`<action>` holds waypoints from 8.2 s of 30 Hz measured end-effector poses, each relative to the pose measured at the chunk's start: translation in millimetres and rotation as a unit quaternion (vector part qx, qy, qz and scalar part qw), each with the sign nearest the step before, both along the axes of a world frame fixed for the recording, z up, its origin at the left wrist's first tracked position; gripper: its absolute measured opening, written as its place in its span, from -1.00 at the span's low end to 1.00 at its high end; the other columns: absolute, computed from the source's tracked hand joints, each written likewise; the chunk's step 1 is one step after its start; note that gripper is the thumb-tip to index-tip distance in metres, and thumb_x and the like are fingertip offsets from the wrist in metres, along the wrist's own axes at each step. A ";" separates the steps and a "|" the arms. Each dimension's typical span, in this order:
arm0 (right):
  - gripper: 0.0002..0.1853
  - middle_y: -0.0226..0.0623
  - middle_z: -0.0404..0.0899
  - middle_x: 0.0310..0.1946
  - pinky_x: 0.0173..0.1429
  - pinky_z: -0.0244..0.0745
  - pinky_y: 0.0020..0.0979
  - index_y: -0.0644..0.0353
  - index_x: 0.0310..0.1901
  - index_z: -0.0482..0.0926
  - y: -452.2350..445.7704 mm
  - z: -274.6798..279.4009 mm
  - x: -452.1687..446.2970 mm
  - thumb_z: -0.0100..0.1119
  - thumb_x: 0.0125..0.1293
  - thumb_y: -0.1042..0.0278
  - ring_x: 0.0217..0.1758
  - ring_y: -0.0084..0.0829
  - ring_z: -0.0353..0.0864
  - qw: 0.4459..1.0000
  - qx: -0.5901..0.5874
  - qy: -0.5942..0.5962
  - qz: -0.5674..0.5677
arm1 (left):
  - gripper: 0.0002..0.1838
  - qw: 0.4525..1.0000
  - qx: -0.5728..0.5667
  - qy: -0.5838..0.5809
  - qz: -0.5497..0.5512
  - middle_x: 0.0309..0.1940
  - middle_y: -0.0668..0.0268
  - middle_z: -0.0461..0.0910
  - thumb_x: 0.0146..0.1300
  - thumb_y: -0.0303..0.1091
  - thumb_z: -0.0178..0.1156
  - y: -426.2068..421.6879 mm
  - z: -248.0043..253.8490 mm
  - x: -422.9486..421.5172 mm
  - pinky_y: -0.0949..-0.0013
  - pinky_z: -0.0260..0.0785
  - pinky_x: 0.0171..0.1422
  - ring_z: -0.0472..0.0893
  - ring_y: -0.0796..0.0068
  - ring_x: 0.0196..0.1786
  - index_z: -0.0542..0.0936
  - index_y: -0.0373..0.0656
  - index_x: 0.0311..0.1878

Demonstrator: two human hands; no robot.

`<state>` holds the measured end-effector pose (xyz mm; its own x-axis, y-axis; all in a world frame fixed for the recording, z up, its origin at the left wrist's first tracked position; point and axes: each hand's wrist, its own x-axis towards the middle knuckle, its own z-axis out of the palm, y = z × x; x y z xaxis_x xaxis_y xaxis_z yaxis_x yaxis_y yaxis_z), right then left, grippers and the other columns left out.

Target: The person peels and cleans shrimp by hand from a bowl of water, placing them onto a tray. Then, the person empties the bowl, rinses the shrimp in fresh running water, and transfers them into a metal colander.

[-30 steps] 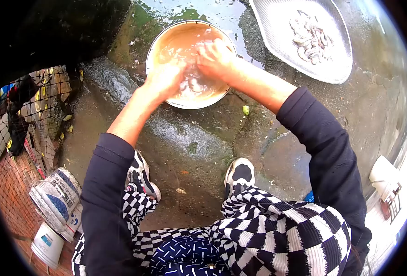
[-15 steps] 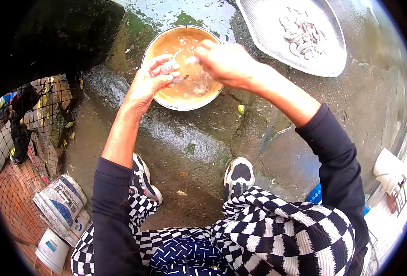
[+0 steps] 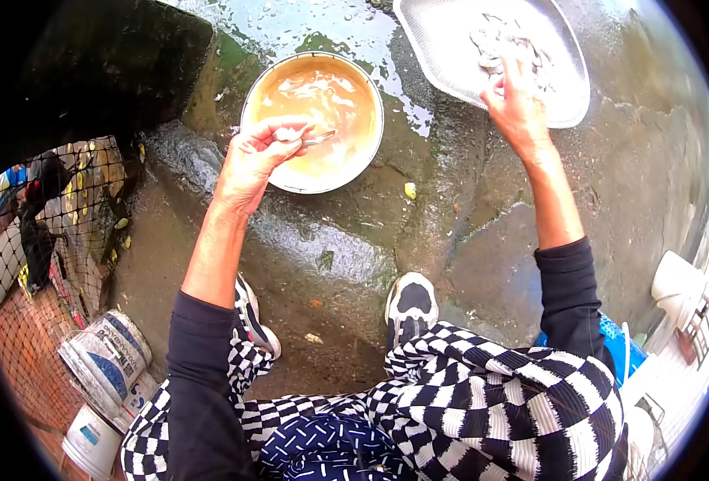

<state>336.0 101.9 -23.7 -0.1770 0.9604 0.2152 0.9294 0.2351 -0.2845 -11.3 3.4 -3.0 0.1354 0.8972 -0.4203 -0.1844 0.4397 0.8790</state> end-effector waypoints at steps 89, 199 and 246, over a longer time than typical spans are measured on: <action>-0.68 -0.26 0.57 -0.35 -0.25 0.49 -0.43 0.23 -0.06 0.52 -41.5 4.5 -134.9 0.19 0.14 0.33 -0.37 -0.50 0.57 0.812 -0.382 0.401 0.181 | -0.69 0.977 -0.075 0.134 -0.146 -0.30 0.29 0.63 0.26 -0.24 0.16 22.1 -2.7 7.1 0.63 0.37 -0.43 0.57 0.64 -0.45 0.52 -0.30 -0.08; -0.71 -0.45 0.60 -0.37 -0.44 0.32 -0.67 0.19 -0.11 0.60 -56.3 6.9 -127.6 0.25 0.17 0.24 -0.39 -0.72 0.50 0.643 -0.485 0.586 0.090 | -0.80 0.952 0.129 0.267 -0.075 -0.39 0.42 0.58 0.21 -0.43 0.19 -2.4 -2.2 46.5 0.60 0.36 -0.29 0.48 0.70 -0.43 0.60 -0.23 -0.11; -0.81 -0.24 0.59 -0.24 -0.38 0.54 -0.57 0.32 -0.12 0.52 -59.9 0.5 -116.2 0.04 0.26 0.47 -0.22 -0.50 0.61 0.499 -0.513 0.692 0.090 | -0.86 0.993 -0.018 0.105 -0.048 -0.52 0.46 0.53 0.03 -0.40 0.27 18.6 16.1 39.7 0.74 0.11 -0.52 0.46 0.77 -0.50 0.56 -0.17 -0.32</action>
